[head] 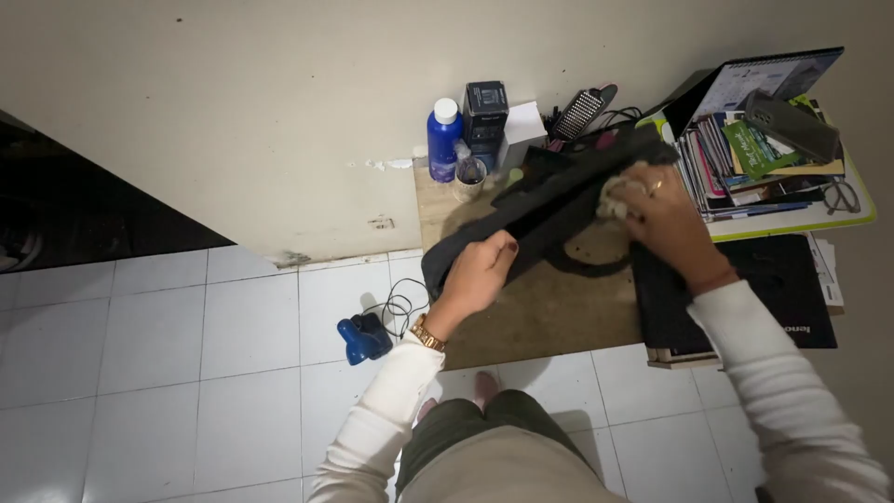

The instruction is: The person wipes the exterior of a black laptop bag with a cloth, turning the bag to clean multiple sides and surfaces. The person uses a cloth to rub the bag's surface repeatedly.

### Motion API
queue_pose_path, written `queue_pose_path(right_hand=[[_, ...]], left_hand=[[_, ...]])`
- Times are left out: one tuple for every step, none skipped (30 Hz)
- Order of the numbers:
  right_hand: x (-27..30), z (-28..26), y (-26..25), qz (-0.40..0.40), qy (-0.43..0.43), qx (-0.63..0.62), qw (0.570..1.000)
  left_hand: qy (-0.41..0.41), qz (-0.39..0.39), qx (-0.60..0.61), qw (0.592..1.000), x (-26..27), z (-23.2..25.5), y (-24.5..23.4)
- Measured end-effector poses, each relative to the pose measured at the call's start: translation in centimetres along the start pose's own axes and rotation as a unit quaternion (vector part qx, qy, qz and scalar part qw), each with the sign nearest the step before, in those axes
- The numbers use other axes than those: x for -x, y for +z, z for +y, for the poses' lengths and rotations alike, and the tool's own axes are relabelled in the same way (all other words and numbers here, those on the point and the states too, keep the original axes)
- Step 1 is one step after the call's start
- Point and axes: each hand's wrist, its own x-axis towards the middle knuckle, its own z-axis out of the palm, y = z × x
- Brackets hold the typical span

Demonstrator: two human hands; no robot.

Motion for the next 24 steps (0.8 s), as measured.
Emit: queue_pose_path(right_hand=[[-0.3, -0.9, -0.3, -0.003, 0.001, 0.0, 1.0], [-0.6, -1.7, -0.6, 0.022, 0.003, 0.044, 0.999], [-1.4, -2.5, -0.8, 0.05, 0.003, 0.087, 0.995], [-1.4, -4.9, -0.7, 0.051, 0.002, 0.088, 0.995], [-1.8, -7.2, -0.5, 0.068, -0.016, 0.081, 0.994], [-2.2, -9.5, -0.3, 0.085, -0.035, 0.075, 0.993], [-2.9, -11.2, -0.2, 0.085, -0.037, 0.073, 0.993], [-3.5, -12.9, 0.0, 0.106, -0.061, 0.06, 0.991], [-3.8, -14.8, 0.2, 0.125, -0.083, 0.045, 0.988], [-3.3, -11.7, 0.1, 0.124, -0.082, 0.042, 0.988], [-3.0, -8.2, -0.2, 0.102, -0.058, 0.087, 0.989], [-2.8, -4.9, -0.4, 0.08, -0.034, 0.131, 0.988], [-2.7, -5.1, -0.6, 0.081, -0.037, 0.131, 0.987], [-2.5, -5.4, -0.8, 0.059, -0.004, 0.159, 0.986], [-2.0, -5.8, -1.0, 0.036, 0.033, 0.186, 0.981], [-2.1, -8.4, -1.1, 0.035, 0.033, 0.186, 0.981], [-2.6, -10.6, -1.3, 0.054, 0.064, 0.107, 0.991], [-3.1, -12.8, -1.4, 0.073, 0.093, 0.027, 0.993], [-3.3, -14.5, -1.6, 0.073, 0.093, 0.026, 0.993], [-3.4, -16.2, -1.8, 0.094, 0.138, -0.101, 0.981], [-3.3, -18.0, -2.0, 0.112, 0.182, -0.226, 0.951], [-2.5, -12.4, -0.2, 0.11, 0.183, -0.227, 0.95], [-1.0, -7.1, 1.4, 0.087, 0.142, -0.054, 0.985], [1.1, -2.3, 3.1, 0.062, 0.096, 0.119, 0.986]], left_hand=[[-0.001, -0.001, 0.002, 1.0, -0.1, -0.1, -0.1], [-0.003, -0.001, -0.013, 1.0, -0.3, -0.2, -0.3], [-0.002, 0.001, -0.03, 1.0, -0.7, -0.2, -0.6], [-0.001, 0.002, -0.029, 1.0, -0.5, 0.0, -0.5], [-0.013, 0.007, -0.027, 1.0, -0.5, 0.2, -0.6], [-0.024, 0.012, -0.025, 0.999, -0.6, 0.4, -0.7], [-0.025, 0.014, -0.025, 0.999, -0.6, 0.5, -0.7], [-0.015, 0.013, -0.015, 1.0, -0.6, 0.5, -0.8], [-0.008, 0.009, -0.004, 1.0, -0.3, 0.5, -0.8], [-0.012, 0.009, -0.005, 1.0, 0.0, 0.3, -0.5], [-0.011, 0.009, -0.003, 1.0, 0.0, 0.3, -0.3], [-0.009, 0.009, -0.002, 1.0, 0.1, 0.3, -0.1], [-0.008, 0.012, -0.001, 1.0, -0.1, 0.3, 0.0], [-0.005, 0.013, -0.004, 1.0, -0.2, 0.4, 0.1], [-0.003, 0.009, -0.006, 1.0, -0.3, 0.5, 0.3], [-0.003, 0.009, -0.006, 1.0, 0.0, 0.7, 0.1], [-0.011, 0.01, -0.014, 1.0, -0.1, 0.9, 0.0], [-0.019, 0.011, -0.022, 1.0, -0.3, 1.1, -0.2], [-0.02, 0.011, -0.023, 0.999, -0.2, 1.3, -0.3], [-0.023, 0.011, -0.032, 0.999, -0.2, 1.5, -0.5], [-0.027, 0.009, -0.039, 0.999, 0.1, 1.6, -0.5], [-0.029, 0.009, -0.039, 0.999, 0.3, 1.2, -0.1], [-0.034, 0.015, -0.045, 0.998, 0.3, 1.0, 0.1], [-0.039, 0.021, -0.052, 0.998, 0.4, 0.8, 0.3]])
